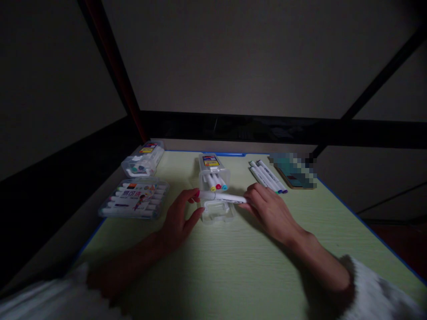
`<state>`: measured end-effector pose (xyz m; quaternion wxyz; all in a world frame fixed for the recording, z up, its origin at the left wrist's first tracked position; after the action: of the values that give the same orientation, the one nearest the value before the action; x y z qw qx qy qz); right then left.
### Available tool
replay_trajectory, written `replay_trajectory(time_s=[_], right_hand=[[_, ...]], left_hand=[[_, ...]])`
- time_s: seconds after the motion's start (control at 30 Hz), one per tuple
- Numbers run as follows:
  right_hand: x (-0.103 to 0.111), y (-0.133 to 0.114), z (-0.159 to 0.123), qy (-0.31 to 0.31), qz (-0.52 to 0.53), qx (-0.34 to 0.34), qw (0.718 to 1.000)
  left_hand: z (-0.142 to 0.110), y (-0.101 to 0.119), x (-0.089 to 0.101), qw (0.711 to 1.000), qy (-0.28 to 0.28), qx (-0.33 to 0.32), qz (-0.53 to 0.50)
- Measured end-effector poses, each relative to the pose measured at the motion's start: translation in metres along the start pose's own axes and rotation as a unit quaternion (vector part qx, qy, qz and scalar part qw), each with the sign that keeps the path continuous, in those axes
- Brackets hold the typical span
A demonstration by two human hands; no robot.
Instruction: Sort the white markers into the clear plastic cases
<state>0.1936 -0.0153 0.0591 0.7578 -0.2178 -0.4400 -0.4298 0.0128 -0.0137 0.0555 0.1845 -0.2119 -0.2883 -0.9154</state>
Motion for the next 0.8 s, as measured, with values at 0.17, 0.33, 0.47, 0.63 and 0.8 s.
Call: replay_trajectory(time_s=[0.17, 0.33, 0.47, 0.63, 0.8], right_hand=[[-0.001, 0.002, -0.001, 0.003, 0.013, -0.008, 1.000], [-0.001, 0.001, -0.001, 0.001, 0.024, -0.013, 1.000], [-0.001, -0.001, -0.002, 0.001, 0.022, -0.014, 1.000], [-0.001, -0.002, -0.002, -0.003, 0.024, -0.013, 1.000], [0.000, -0.004, -0.001, -0.006, 0.037, -0.005, 0.999]], left_hand=[[0.001, 0.006, -0.001, 0.999, -0.014, -0.034, 0.008], [0.000, 0.012, -0.007, 0.996, -0.053, -0.065, 0.008], [0.001, 0.011, -0.008, 0.996, -0.056, -0.060, 0.013], [0.002, 0.013, -0.009, 0.995, -0.062, -0.079, 0.017], [0.002, 0.013, -0.012, 0.993, -0.079, -0.077, 0.038]])
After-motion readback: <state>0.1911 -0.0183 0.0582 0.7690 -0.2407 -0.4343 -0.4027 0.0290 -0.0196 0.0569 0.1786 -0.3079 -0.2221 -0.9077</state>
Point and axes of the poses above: each hand's wrist, its own z-axis towards the middle knuckle, its own x-axis out of the back of the hand, y = z × x, the point moved 8 cm from there along z, towards the middle knuckle, and after that the axes turned 2 degrees about -z, right-handed, at the moved point
